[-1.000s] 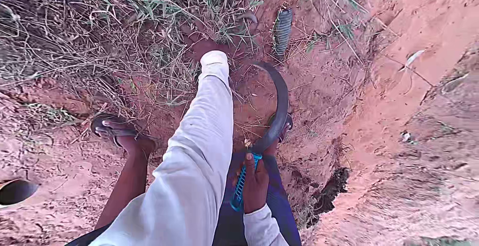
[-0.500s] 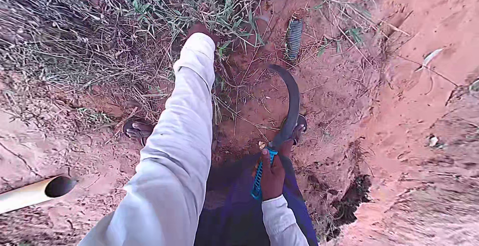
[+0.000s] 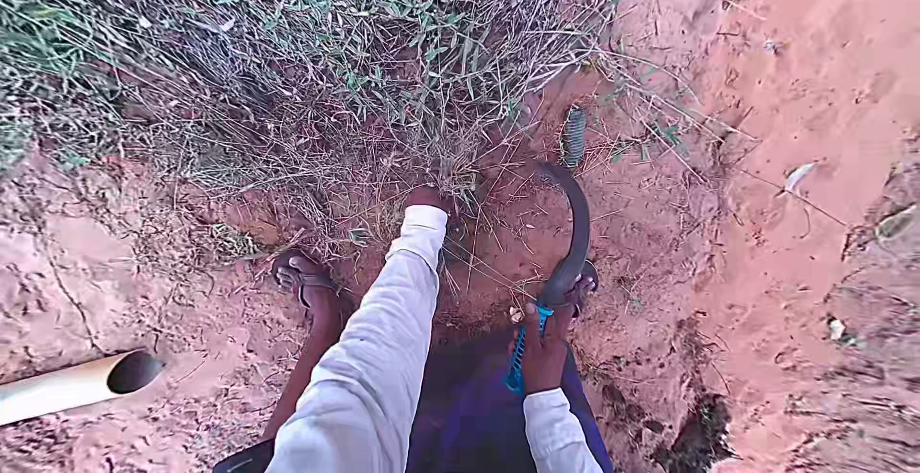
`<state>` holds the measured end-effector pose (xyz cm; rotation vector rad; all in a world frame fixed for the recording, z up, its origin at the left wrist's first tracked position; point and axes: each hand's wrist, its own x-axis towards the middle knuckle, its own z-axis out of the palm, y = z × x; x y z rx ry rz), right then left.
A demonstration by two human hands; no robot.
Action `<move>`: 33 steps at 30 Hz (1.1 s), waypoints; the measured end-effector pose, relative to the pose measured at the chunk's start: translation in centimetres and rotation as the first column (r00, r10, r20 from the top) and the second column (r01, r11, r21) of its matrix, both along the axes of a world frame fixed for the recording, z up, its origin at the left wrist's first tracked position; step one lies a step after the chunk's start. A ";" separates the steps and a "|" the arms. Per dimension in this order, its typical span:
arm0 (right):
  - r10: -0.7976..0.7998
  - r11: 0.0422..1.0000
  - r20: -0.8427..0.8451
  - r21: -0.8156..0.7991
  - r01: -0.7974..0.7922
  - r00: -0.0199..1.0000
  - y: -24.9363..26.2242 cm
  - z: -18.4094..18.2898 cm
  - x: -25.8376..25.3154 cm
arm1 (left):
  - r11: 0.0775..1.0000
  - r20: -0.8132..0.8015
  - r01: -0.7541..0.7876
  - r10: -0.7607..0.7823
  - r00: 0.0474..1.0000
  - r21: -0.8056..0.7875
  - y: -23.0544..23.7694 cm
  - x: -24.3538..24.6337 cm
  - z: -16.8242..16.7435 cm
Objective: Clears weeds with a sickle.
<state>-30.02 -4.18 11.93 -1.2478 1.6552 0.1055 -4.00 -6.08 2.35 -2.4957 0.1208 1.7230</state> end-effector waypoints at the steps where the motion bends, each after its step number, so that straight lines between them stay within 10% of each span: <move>1: 0.006 1.000 -0.005 -0.004 -0.006 1.000 0.1 0.0 0.2 | 1.000 -0.004 -0.002 0.003 1.000 0.020 1.2 0.4 0.2; 10: 0.020 0.999 0.015 0.044 -0.021 1.000 0.9 0.1 1.9 | 0.946 0.306 -0.321 0.293 0.906 0.045 10.0 5.1 2.2; 18: 0.307 0.940 -0.157 -0.101 -0.325 0.939 -1.9 0.7 0.7 | 0.957 0.181 -0.288 0.277 0.944 0.035 8.7 2.1 3.2; 22: 0.335 0.904 -0.075 -0.254 -0.343 0.939 -7.0 -0.6 2.6 | 0.763 0.266 -0.607 0.646 0.716 -0.219 9.5 1.5 4.2; 27: 0.273 0.914 -0.057 -0.296 -0.277 0.960 -19.6 -4.1 13.2 | 0.876 0.311 -0.470 0.480 0.820 -0.112 9.0 3.5 6.0; 33: 0.221 0.948 -0.148 -0.198 -0.248 0.964 -26.5 -6.9 20.0 | 0.766 0.148 -0.605 0.639 0.755 -0.218 10.1 1.8 5.7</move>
